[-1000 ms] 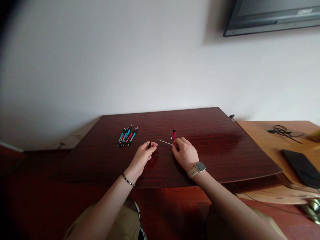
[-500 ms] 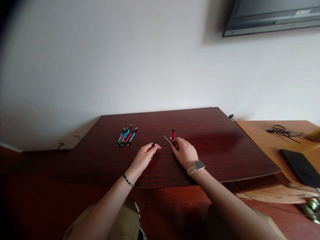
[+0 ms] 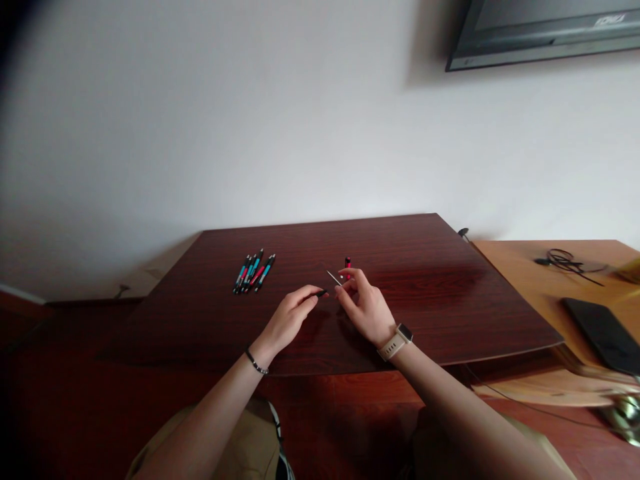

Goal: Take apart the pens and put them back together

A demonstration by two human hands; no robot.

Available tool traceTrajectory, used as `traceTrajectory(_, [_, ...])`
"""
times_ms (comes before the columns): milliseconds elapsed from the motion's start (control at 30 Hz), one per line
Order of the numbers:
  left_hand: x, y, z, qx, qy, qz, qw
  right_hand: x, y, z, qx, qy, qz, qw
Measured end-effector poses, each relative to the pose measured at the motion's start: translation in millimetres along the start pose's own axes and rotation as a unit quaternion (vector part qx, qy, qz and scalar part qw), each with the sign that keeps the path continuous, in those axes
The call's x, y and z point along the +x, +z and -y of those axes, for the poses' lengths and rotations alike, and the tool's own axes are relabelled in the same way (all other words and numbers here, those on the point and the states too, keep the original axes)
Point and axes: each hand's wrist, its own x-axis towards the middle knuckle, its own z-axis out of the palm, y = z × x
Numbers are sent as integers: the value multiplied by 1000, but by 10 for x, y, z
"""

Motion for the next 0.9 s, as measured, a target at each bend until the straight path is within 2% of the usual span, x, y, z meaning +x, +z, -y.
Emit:
traceTrajectory(100, [-2, 22, 6, 15, 31, 8, 999, -16, 55, 12, 104, 27, 51, 993])
traceTrajectory(233, [-26, 50, 32, 28, 36, 18, 999, 21, 110, -10, 214, 63, 65, 972])
traceTrajectory(500, [13, 14, 66, -17, 2, -42, 999, 29, 98, -125, 341, 157, 13, 927])
traceTrajectory(633, [24, -4, 52, -18, -5, -56, 998, 23, 100, -144, 368, 174, 15, 913])
traceTrajectory(900, [8, 3, 45, -5, -17, -50, 999, 26, 117, -126, 370, 154, 20, 916])
